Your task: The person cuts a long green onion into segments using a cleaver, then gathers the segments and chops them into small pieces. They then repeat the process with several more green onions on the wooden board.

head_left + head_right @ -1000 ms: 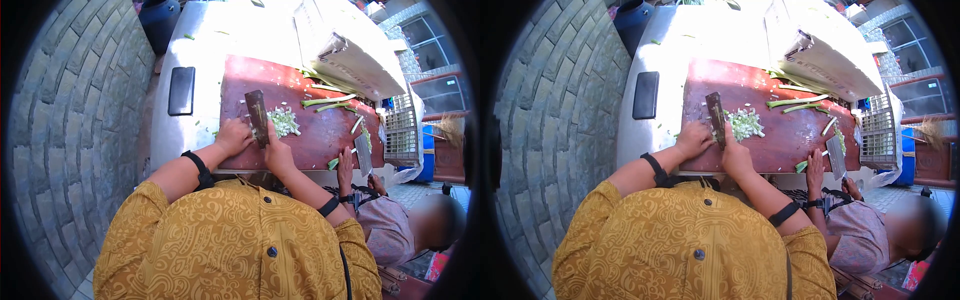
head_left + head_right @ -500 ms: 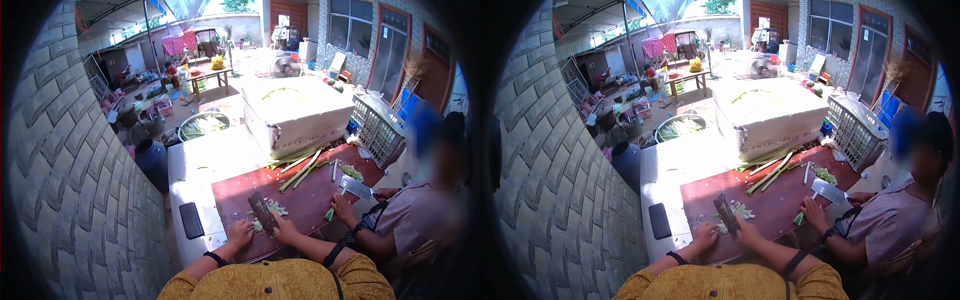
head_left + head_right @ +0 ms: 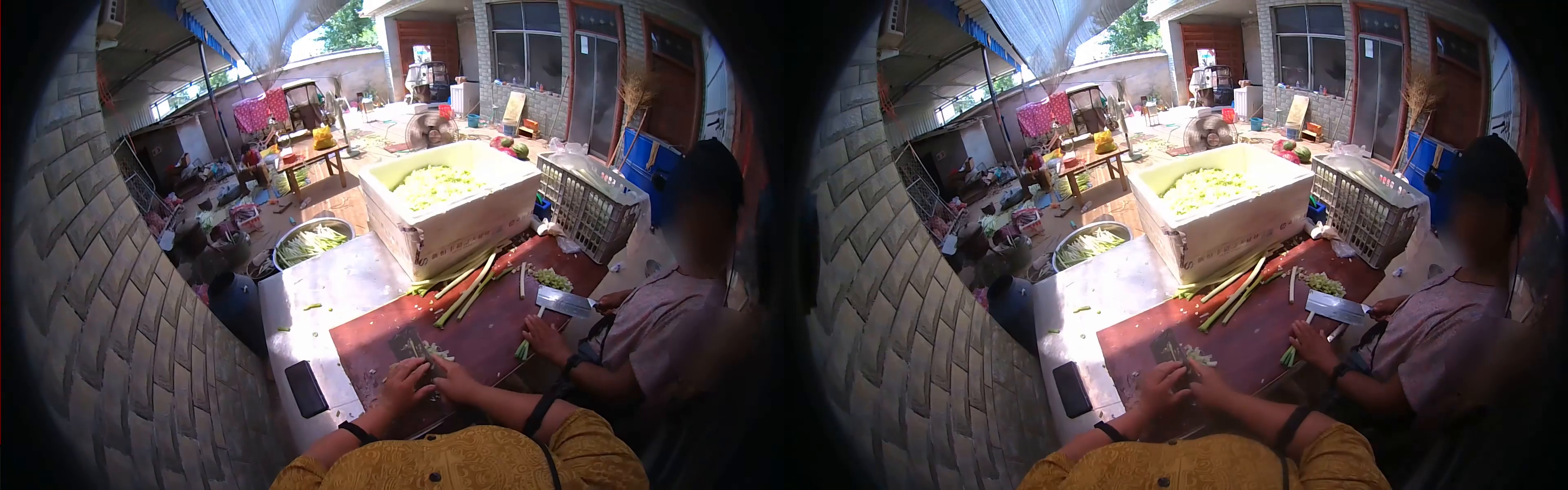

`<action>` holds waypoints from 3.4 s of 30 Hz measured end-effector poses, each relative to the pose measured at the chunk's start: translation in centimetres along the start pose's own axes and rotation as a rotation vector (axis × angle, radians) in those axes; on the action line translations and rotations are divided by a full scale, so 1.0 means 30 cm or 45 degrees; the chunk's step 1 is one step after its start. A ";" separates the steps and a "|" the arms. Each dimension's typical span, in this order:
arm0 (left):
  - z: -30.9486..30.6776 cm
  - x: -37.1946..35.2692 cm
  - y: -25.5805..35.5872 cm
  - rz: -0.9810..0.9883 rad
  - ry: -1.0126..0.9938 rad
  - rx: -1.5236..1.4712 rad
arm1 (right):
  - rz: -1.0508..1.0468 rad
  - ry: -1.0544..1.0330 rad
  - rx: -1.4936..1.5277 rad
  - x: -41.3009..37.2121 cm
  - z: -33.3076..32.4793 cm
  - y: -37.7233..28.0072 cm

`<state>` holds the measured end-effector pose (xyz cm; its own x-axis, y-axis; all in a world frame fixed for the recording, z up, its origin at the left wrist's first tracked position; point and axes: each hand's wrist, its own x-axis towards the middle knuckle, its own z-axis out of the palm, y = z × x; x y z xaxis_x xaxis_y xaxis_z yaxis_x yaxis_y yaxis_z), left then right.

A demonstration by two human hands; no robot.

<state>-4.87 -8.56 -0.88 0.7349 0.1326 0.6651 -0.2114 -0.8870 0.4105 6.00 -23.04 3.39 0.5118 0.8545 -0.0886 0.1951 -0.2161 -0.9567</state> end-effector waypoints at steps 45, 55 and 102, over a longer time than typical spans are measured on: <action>0.091 0.048 -0.148 -1.448 0.346 -2.173 | 0.269 -0.339 0.559 -0.035 -0.140 0.059; 0.151 0.015 -0.078 -1.669 0.162 -2.010 | 0.203 0.041 0.502 0.087 -0.109 0.033; 0.227 0.054 -0.279 -0.479 -0.581 -0.389 | 0.416 0.055 0.128 0.084 -0.233 0.309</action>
<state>2.47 -3.93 -7.48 0.9790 0.1491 0.1387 -0.0107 -0.6426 0.7661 14.94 -26.19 -3.77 0.5692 0.7264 -0.3852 -0.0672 -0.4258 -0.9023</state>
